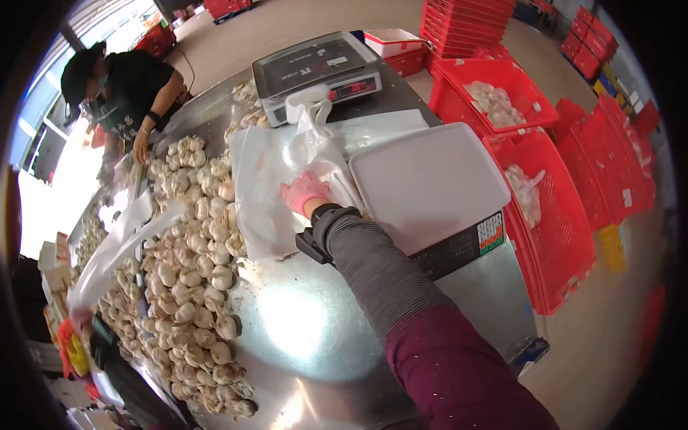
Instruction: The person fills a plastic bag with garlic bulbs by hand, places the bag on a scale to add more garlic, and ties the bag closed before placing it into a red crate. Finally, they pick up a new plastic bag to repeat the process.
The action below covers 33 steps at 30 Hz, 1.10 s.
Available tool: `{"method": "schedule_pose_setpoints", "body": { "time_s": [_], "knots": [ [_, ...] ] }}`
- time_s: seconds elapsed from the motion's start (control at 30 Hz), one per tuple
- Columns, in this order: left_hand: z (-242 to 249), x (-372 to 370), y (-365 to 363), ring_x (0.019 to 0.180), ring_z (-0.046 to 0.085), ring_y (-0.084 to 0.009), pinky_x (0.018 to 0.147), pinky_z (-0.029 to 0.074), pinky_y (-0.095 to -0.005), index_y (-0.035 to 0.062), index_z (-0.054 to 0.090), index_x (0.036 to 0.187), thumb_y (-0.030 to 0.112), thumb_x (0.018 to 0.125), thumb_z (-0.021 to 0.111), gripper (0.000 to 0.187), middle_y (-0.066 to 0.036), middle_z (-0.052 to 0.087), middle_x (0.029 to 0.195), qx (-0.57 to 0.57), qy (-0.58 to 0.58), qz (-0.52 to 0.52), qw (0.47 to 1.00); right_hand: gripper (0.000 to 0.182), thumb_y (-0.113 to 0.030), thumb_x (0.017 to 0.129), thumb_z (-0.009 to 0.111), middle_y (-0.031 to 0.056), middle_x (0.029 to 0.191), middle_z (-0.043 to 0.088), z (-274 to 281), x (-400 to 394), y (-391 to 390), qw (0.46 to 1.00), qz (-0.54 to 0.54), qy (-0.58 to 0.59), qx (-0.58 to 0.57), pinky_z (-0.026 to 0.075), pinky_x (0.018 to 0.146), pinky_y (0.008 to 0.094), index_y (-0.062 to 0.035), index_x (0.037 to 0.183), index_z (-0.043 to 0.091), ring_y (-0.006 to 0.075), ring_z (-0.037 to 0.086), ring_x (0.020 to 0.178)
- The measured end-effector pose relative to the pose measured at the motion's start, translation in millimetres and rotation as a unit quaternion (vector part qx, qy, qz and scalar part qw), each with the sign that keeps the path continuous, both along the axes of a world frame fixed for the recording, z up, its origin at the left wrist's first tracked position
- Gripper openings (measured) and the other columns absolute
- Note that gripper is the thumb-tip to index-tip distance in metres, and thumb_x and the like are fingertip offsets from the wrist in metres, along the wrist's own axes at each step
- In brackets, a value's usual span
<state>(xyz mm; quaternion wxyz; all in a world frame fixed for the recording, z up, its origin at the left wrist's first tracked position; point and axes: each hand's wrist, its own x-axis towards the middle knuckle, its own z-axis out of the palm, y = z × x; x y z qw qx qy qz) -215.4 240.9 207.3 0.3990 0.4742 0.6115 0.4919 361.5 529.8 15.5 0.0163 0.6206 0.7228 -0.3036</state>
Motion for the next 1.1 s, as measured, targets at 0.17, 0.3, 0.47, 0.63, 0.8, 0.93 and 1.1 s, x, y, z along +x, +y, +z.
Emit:
{"method": "schedule_pose_setpoints", "body": {
  "time_s": [0.17, 0.3, 0.47, 0.63, 0.8, 0.93, 1.1],
  "knots": [
    [64.3, 295.3, -6.8, 0.061, 0.052, -0.0113, 0.058, 0.043, -0.0277, -0.0005, 0.064, 0.085, 0.021, 0.091, 0.059, 0.023, -0.001, 0.057, 0.068, -0.018, 0.451, 0.131, 0.883, 0.053, -0.035, 0.091, 0.042, 0.0152, 0.141, 0.038, 38.3, -61.1, -128.7, 0.954, 0.223, 0.071, 0.19, 0.028, 0.106, 0.0478, -0.0028, 0.133, 0.043, 0.0298, 0.035, 0.132],
    [101.3, 528.9, -90.7, 0.077, 0.059, -0.0085, 0.064, 0.045, -0.0236, -0.0034, 0.064, 0.099, 0.013, 0.089, 0.057, 0.02, -0.003, 0.064, 0.084, 0.045, -0.025, -0.311, 0.949, 0.058, -0.041, 0.092, 0.042, 0.0153, 0.137, 0.047, -131.5, 93.5, -215.7, 0.793, 0.185, 0.571, 0.107, 0.031, 0.106, 0.0473, 0.0032, 0.13, 0.046, 0.0341, 0.042, 0.128],
    [88.6, 572.1, -166.7, 0.083, 0.058, -0.0082, 0.071, 0.044, -0.0204, -0.0013, 0.059, 0.108, 0.019, 0.09, 0.053, 0.027, -0.002, 0.063, 0.09, -0.105, -0.261, 0.216, 0.935, 0.074, -0.054, 0.09, 0.04, 0.0203, 0.139, 0.043, -35.8, 362.5, -253.8, 0.493, 0.254, 0.81, -0.193, 0.03, 0.107, 0.0487, 0.0052, 0.134, 0.04, 0.0347, 0.04, 0.13],
    [21.7, 562.7, -206.9, 0.077, 0.055, -0.0049, 0.067, 0.042, -0.0182, -0.0016, 0.058, 0.108, 0.019, 0.091, 0.053, 0.027, 0.004, 0.06, 0.085, 0.077, -0.088, 0.267, 0.956, 0.087, -0.064, 0.088, 0.038, 0.0243, 0.14, 0.041, 137.4, 291.8, -312.7, 0.165, 0.232, 0.852, -0.438, 0.03, 0.107, 0.0497, 0.0068, 0.138, 0.035, 0.0352, 0.038, 0.132],
    [50.8, 576.2, -218.8, 0.068, 0.05, -0.001, 0.061, 0.041, -0.0169, -0.0021, 0.063, 0.106, 0.02, 0.094, 0.056, 0.027, 0.005, 0.061, 0.081, 0.037, -0.013, 0.198, 0.979, 0.109, -0.075, 0.07, 0.057, 0.0182, 0.141, 0.039, 160.8, 323.0, -322.4, 0.527, 0.278, 0.728, -0.338, 0.029, 0.107, 0.0441, 0.0055, 0.139, 0.034, 0.0281, 0.037, 0.131],
    [70.6, 569.4, -216.4, 0.081, 0.057, -0.0055, 0.073, 0.046, -0.0205, -0.0013, 0.057, 0.118, 0.019, 0.095, 0.053, 0.031, 0.001, 0.064, 0.097, -0.024, 0.034, 0.187, 0.981, 0.062, -0.041, 0.08, 0.071, 0.0079, 0.105, 0.061, 191.0, 289.3, -342.6, 0.732, 0.21, 0.597, -0.252, 0.043, 0.089, 0.0299, 0.004, 0.12, 0.056, 0.0159, 0.057, 0.099],
    [44.1, 519.6, -221.3, 0.066, 0.045, -0.0031, 0.06, 0.037, -0.0177, -0.0015, 0.06, 0.115, 0.011, 0.091, 0.058, 0.027, 0.007, 0.056, 0.08, -0.031, 0.101, 0.262, 0.959, 0.017, -0.017, 0.088, 0.063, 0.0026, 0.078, 0.065, 152.0, 256.9, -350.4, 0.618, -0.038, 0.66, -0.426, 0.046, 0.064, 0.0225, -0.0003, 0.088, 0.068, 0.0101, 0.06, 0.07]
  ]
}}
